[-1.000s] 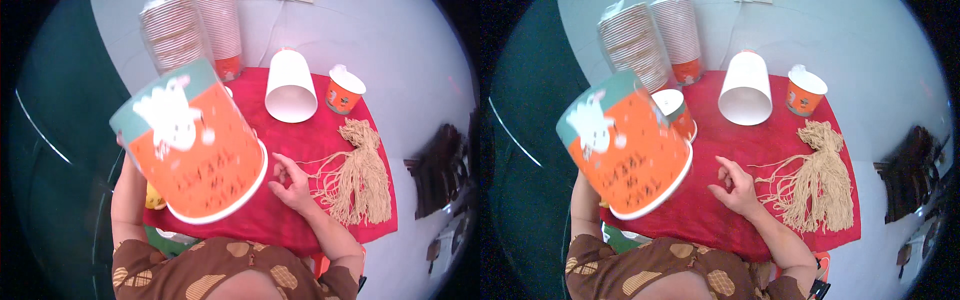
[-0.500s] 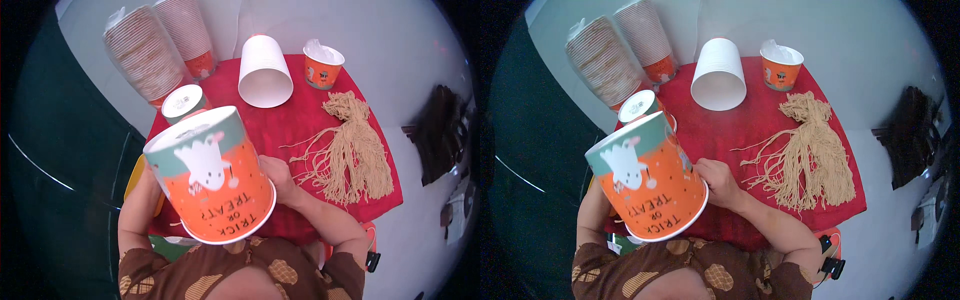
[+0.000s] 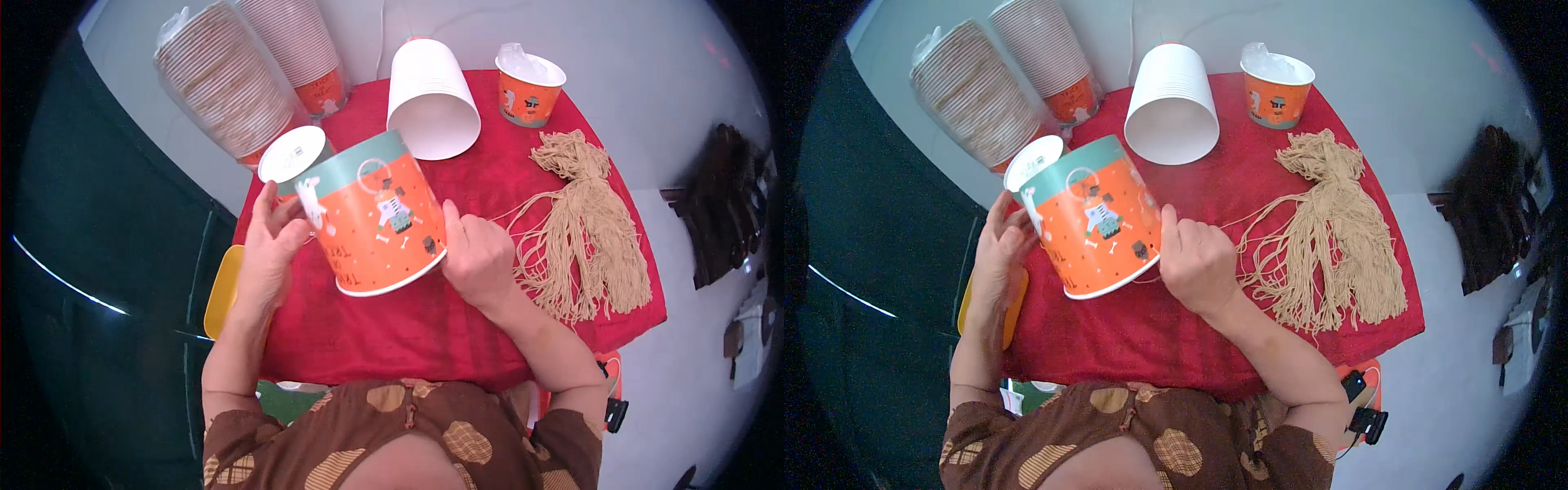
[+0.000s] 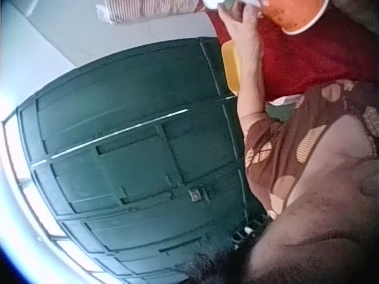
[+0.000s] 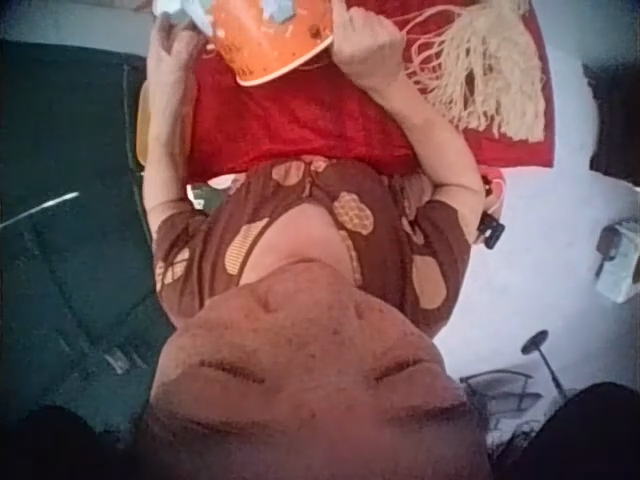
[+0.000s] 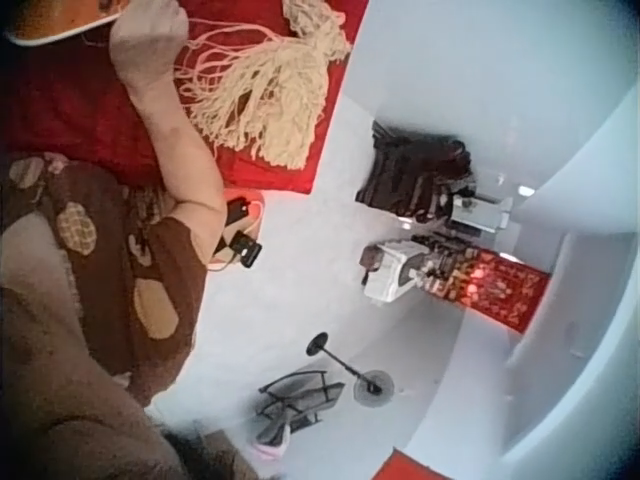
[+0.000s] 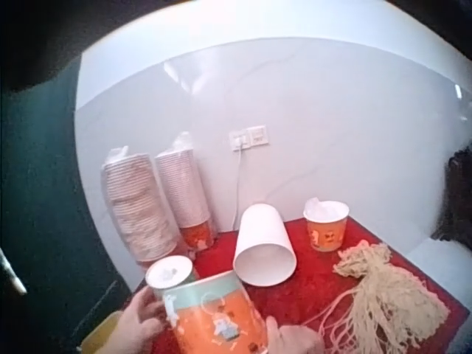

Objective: Manually attaching string handles to printed paper buckets by threading them through pre-punched holes.

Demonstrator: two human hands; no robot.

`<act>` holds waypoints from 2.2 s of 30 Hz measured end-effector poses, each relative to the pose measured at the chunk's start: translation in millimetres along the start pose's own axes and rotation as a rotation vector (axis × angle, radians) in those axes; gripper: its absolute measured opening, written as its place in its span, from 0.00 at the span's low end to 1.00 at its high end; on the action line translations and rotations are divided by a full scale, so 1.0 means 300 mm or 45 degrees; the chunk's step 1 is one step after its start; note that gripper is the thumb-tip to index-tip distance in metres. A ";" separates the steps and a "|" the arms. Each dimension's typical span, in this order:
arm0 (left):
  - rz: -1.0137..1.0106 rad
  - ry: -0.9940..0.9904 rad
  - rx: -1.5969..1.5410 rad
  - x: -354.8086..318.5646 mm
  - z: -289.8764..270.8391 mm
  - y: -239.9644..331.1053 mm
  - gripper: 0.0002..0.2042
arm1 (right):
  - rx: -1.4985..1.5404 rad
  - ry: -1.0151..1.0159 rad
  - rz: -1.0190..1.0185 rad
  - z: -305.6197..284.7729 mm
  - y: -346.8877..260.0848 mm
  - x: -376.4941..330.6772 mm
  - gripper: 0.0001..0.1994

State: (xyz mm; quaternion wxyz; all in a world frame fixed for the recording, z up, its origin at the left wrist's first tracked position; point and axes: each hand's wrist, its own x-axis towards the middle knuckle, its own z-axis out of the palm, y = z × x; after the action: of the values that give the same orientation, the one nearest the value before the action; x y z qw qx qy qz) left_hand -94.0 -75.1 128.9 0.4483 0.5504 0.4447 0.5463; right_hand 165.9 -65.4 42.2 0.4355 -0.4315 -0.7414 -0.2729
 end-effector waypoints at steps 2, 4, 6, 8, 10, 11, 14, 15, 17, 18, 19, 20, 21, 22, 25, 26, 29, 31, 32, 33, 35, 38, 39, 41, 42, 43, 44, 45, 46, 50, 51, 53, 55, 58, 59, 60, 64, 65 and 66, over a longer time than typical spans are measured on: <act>-0.039 0.000 -0.047 0.004 0.025 0.000 0.51 | -0.010 0.008 -0.058 -0.010 -0.023 0.011 0.15; -0.074 0.149 -0.003 0.007 0.062 0.005 0.50 | -0.021 0.018 -0.112 -0.012 -0.037 0.012 0.13; -0.047 0.166 -0.017 0.007 0.079 0.001 0.51 | -0.021 0.025 -0.135 -0.004 -0.043 0.005 0.12; -0.056 0.201 0.062 0.009 0.082 0.006 0.53 | 0.018 0.027 -0.141 0.011 -0.043 -0.001 0.13; -0.032 0.208 0.034 0.007 0.076 0.008 0.53 | 0.063 0.029 -0.151 0.017 -0.046 -0.003 0.14; -0.004 0.209 0.002 0.007 0.072 0.011 0.53 | 0.168 0.013 -0.148 0.018 -0.045 -0.001 0.17; 0.084 0.214 -0.002 -0.004 0.028 0.037 0.54 | 0.411 -0.013 -0.102 0.005 -0.057 0.015 0.25; 0.090 0.200 -0.029 -0.009 0.007 0.054 0.54 | 0.540 -0.029 -0.051 0.001 -0.064 0.017 0.30; 0.129 0.227 -0.015 -0.021 -0.038 0.073 0.54 | 0.605 -0.111 -0.022 0.000 -0.053 0.000 0.35; 0.161 0.231 -0.007 -0.027 -0.062 0.082 0.54 | 0.653 -0.138 -0.005 0.003 -0.049 -0.006 0.35; 0.195 0.241 0.008 -0.031 -0.088 0.090 0.54 | 0.683 -0.176 0.033 -0.002 -0.049 -0.005 0.34; 0.203 0.262 0.013 -0.033 -0.116 0.095 0.54 | 0.698 -0.173 0.017 0.004 -0.047 -0.012 0.34; 0.244 0.224 -0.045 -0.032 -0.148 0.094 0.55 | 0.702 -0.177 0.030 0.014 -0.043 -0.021 0.32; 0.285 0.185 -0.103 -0.030 -0.177 0.092 0.55 | 0.704 -0.183 0.044 0.020 -0.042 -0.026 0.31; 0.292 0.153 -0.186 -0.042 -0.242 0.094 0.56 | 0.741 -0.196 0.034 0.035 -0.048 -0.031 0.26; 0.297 0.120 -0.235 -0.041 -0.253 0.092 0.57 | 0.732 -0.197 0.028 0.042 -0.047 -0.034 0.23; 0.288 0.129 -0.257 -0.038 -0.271 0.083 0.57 | 0.759 -0.216 0.025 0.048 -0.046 -0.036 0.19; 0.286 0.113 -0.286 -0.035 -0.286 0.077 0.56 | 0.769 -0.224 0.032 0.056 -0.046 -0.043 0.17; 0.292 0.126 -0.297 -0.032 -0.300 0.073 0.54 | 0.777 -0.234 0.047 0.059 -0.045 -0.045 0.16; 0.299 0.139 -0.309 -0.030 -0.317 0.070 0.53 | 0.775 -0.236 0.044 0.059 -0.045 -0.044 0.16; 0.356 0.171 -0.305 -0.029 -0.355 0.076 0.47 | 0.786 -0.250 0.052 0.060 -0.044 -0.043 0.14; 0.534 0.250 -0.225 -0.009 -0.428 0.099 0.39 | 0.782 -0.288 0.070 0.061 -0.042 -0.046 0.13; 0.606 0.318 -0.159 -0.013 -0.439 0.123 0.37 | 0.787 -0.292 0.063 0.062 -0.043 -0.046 0.13; 0.638 0.449 -0.112 -0.008 -0.489 0.143 0.40 | 0.794 -0.288 0.071 0.065 -0.043 -0.048 0.12; 0.649 0.598 -0.067 -0.012 -0.492 0.154 0.42 | 0.797 -0.292 0.064 0.065 -0.042 -0.046 0.12; 0.677 0.610 -0.026 -0.009 -0.515 0.160 0.45 | 0.797 -0.294 0.060 0.064 -0.040 -0.045 0.12; 0.673 0.618 -0.027 -0.012 -0.510 0.163 0.45 | 0.797 -0.298 0.058 0.063 -0.041 -0.047 0.11; 0.690 0.737 0.042 -0.016 -0.495 0.170 0.46 | 0.802 -0.305 0.053 0.064 -0.043 -0.047 0.11; 0.706 0.855 0.111 -0.020 -0.485 0.171 0.46 | 0.795 -0.294 0.058 0.066 -0.046 -0.047 0.12; 0.677 0.851 0.099 -0.027 -0.447 0.161 0.46 | 0.765 -0.260 0.044 0.062 -0.069 -0.041 0.13; 0.655 0.842 0.105 -0.026 -0.439 0.158 0.46 | 0.768 -0.265 0.036 0.060 -0.080 -0.034 0.13; 0.611 0.831 0.133 -0.028 -0.414 0.162 0.47 | 0.722 -0.257 -0.049 0.050 -0.108 -0.015 0.14; 0.596 0.820 0.132 -0.023 -0.394 0.166 0.49 | 0.736 -0.235 -0.110 0.041 -0.134 0.018 0.14; 0.598 0.807 0.143 -0.011 -0.378 0.168 0.51 | 0.783 -0.188 -0.178 0.039 -0.164 0.059 0.15; 0.584 0.793 0.148 -0.009 -0.369 0.173 0.52 | 0.818 -0.164 -0.187 0.040 -0.168 0.069 0.16; 0.607 0.797 0.155 0.003 -0.374 0.170 0.53 | 0.816 -0.164 -0.191 0.044 -0.168 0.074 0.16; 0.591 0.807 0.181 0.009 -0.359 0.159 0.54 | 0.705 -0.168 -0.239 0.051 -0.191 0.111 0.18; 0.593 0.805 0.180 0.011 -0.353 0.161 0.54 | 0.651 -0.170 -0.248 0.052 -0.196 0.128 0.18; 0.576 0.773 0.162 0.013 -0.340 0.161 0.54 | 0.649 -0.167 -0.248 0.054 -0.201 0.143 0.18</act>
State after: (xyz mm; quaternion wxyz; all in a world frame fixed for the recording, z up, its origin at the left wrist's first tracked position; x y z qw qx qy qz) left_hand -196.0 -80.1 177.2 0.1292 0.4744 0.4574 0.7409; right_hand 95.6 -64.5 70.8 0.4528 -0.2516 -0.8507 -0.0897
